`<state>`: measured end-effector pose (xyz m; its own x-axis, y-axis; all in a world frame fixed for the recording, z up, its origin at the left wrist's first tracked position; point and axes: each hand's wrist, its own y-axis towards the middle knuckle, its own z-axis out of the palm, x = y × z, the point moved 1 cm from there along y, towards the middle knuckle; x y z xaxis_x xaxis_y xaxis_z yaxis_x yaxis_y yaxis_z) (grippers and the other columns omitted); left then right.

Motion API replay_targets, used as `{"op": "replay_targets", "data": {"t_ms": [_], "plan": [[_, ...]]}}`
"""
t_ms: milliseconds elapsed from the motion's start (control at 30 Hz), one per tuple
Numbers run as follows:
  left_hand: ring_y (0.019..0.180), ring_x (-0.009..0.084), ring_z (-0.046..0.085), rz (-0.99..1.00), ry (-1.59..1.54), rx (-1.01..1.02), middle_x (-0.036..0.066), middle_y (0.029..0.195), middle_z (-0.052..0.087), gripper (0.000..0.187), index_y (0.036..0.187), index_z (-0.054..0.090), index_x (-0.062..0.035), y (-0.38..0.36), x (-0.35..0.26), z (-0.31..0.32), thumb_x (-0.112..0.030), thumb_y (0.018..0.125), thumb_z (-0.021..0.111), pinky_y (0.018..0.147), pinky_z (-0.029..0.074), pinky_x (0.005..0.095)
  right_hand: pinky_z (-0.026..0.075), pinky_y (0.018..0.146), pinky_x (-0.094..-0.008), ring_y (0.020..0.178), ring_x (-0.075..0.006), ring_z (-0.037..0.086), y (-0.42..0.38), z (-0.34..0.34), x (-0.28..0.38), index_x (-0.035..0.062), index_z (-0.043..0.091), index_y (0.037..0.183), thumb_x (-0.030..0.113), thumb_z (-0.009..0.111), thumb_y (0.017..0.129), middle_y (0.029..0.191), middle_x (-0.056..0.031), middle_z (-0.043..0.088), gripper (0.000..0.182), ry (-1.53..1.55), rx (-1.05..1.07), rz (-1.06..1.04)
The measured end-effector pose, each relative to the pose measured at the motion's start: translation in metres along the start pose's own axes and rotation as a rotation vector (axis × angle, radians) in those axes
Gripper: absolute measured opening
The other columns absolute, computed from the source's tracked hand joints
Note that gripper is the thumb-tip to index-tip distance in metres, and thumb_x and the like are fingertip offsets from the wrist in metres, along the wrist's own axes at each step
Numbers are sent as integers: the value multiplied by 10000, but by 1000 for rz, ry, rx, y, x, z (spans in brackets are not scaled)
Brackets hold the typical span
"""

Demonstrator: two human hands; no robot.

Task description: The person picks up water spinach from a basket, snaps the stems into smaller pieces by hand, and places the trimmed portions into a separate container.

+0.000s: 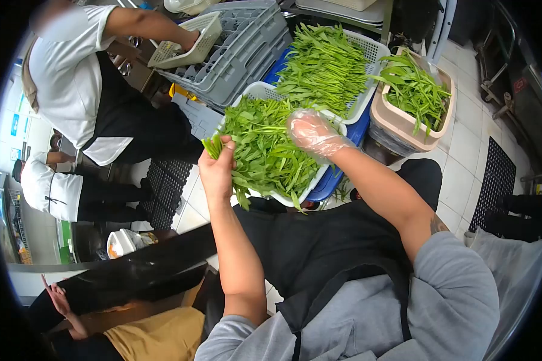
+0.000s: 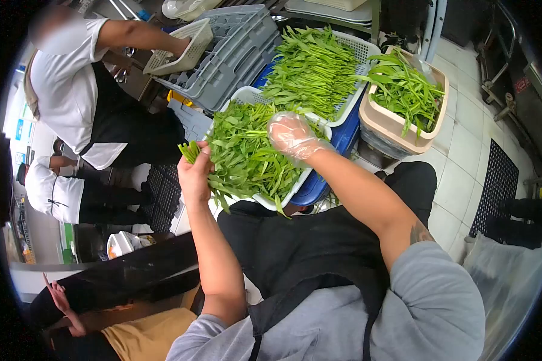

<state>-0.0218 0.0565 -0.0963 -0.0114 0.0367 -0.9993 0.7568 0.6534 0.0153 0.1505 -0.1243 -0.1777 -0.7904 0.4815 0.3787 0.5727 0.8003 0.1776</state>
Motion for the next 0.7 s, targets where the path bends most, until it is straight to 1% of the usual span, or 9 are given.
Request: {"op": "replay_targets", "data": {"t_ms": [100, 200, 233, 300, 367, 400, 500, 633, 700], "plan": [[652, 94, 576, 71, 165, 15, 0, 808, 652, 228, 1141, 707, 29, 1, 1, 1, -95, 949, 720, 622, 487, 271, 556, 790, -498, 875, -372, 693, -1, -21, 3, 37, 689, 897, 93, 607, 842, 876, -186, 693, 113, -89, -283, -47], [768, 119, 659, 327, 377, -32, 28, 901, 731, 218, 1128, 736, 31, 9, -23, 28, -98, 954, 711, 735, 543, 295, 539, 784, -502, 854, -386, 665, 6, -49, 1, 41, 650, 878, 76, 578, 871, 840, -181, 663, 80, -50, -390, -160], [863, 201, 726, 382, 482, 11, 94, 985, 782, 222, 1125, 756, -11, 17, -26, 35, -133, 943, 718, 844, 558, 338, 537, 789, -502, 864, -390, 660, 7, -58, -1, 40, 647, 886, 74, 577, 872, 845, -181, 663, 79, -15, -420, -204], [885, 312, 736, 556, 853, 126, 177, 1006, 765, 255, 1136, 757, -54, 33, -35, 51, -193, 923, 731, 847, 557, 390, 525, 779, -512, 874, -402, 650, 4, -70, 3, 52, 647, 917, 54, 577, 877, 842, -187, 655, 80, -6, -441, -231], [920, 367, 720, 537, 1007, 265, 213, 1020, 743, 278, 1134, 758, -68, 44, -36, 67, -235, 913, 735, 861, 549, 422, 520, 775, -515, 874, -404, 649, -3, -81, 4, 57, 646, 934, 46, 579, 876, 843, -190, 653, 89, 21, -494, -238], [938, 395, 712, 525, 1083, 341, 231, 1027, 732, 289, 1134, 758, -75, 49, -35, 73, -255, 908, 737, 868, 544, 438, 508, 760, -517, 831, -407, 645, -3, -82, -1, 55, 626, 1007, 26, 597, 848, 810, -182, 643, 164, 22, -514, -276], [937, 393, 710, 298, 1016, 538, 233, 1008, 735, 293, 1128, 757, -69, 72, -27, 81, -268, 915, 728, 864, 537, 452, 505, 768, -523, 826, -407, 660, -6, -81, -15, 51, 641, 1004, 26, 593, 862, 820, -179, 664, 152, -12, -418, -184], [898, 374, 712, 298, 964, 644, 233, 978, 739, 300, 1133, 757, -73, 84, -15, 84, -285, 926, 714, 852, 533, 444, 524, 734, -526, 794, -420, 668, -4, -86, -23, 52, 652, 877, 79, 599, 814, 787, -183, 660, 87, -120, -210, -278], [887, 368, 710, 292, 960, 657, 231, 960, 739, 314, 1138, 754, -68, 82, -15, 86, -300, 930, 708, 845, 532, 441, 533, 748, -515, 802, -404, 677, -3, -85, -21, 62, 669, 852, 106, 612, 804, 796, -178, 666, 86, -86, -219, -296]]}}
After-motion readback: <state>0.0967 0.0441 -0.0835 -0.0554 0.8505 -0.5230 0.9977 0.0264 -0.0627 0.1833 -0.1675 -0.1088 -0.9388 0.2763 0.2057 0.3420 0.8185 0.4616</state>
